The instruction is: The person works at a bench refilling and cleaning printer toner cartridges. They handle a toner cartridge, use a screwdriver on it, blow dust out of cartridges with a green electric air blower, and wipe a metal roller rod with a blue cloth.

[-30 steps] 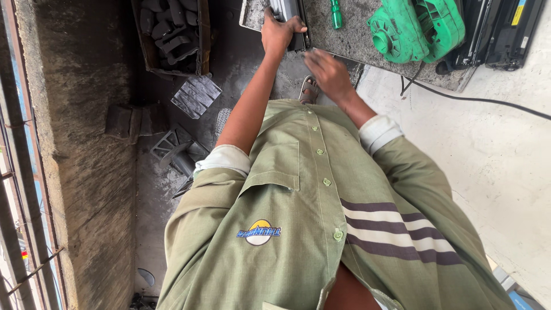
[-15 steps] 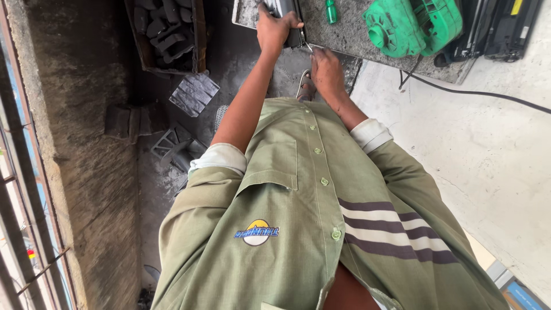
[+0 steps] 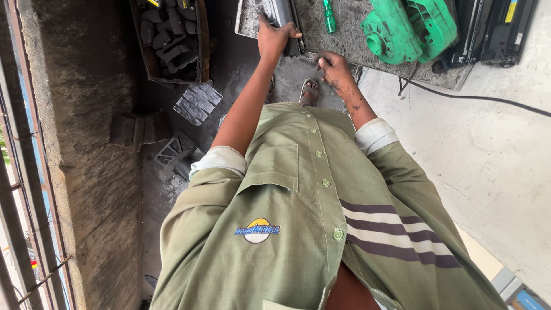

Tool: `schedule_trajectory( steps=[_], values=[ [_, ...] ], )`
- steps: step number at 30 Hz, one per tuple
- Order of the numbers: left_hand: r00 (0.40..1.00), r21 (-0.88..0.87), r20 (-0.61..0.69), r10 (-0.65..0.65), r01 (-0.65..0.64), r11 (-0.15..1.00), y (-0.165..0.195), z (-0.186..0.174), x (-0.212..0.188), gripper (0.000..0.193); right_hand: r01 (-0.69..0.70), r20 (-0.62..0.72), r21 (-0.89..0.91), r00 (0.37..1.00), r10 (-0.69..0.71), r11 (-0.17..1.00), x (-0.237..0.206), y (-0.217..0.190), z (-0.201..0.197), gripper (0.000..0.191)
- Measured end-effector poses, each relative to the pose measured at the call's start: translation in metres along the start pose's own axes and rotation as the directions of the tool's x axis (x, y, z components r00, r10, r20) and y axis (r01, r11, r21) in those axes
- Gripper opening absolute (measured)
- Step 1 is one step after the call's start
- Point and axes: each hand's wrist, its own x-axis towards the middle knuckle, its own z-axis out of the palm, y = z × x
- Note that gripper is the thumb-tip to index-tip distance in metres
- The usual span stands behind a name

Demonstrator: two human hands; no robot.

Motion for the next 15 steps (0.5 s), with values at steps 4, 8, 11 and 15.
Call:
schedule_trajectory(
  steps=[4,8,11,15],
  values=[
    [0.998,-0.074,0.050,0.032,-0.028,0.997,-0.008,-0.008,0.008,0.107,0.210,-0.092,-0.316,0.964,-0.251,0.925,-0.001,0.011,-0.013,0.010],
    [0.916,-0.184,0.400,0.035,0.042,0.982,-0.028,-0.055,0.028,0.098,-0.023,-0.176,0.139,0.983,0.047,0.990,-0.011,0.020,-0.035,0.014],
    [0.750,0.092,0.645,0.148,-0.268,0.959,-0.036,-0.102,0.051,0.098,-0.102,-0.168,0.258,0.975,0.149,0.961,-0.015,0.018,-0.046,0.034],
    [0.464,0.150,0.880,0.102,-0.476,0.867,-0.021,-0.102,0.063,0.100,-0.118,-0.037,0.497,0.987,0.156,0.859,-0.011,0.006,-0.040,0.047]
  ],
)
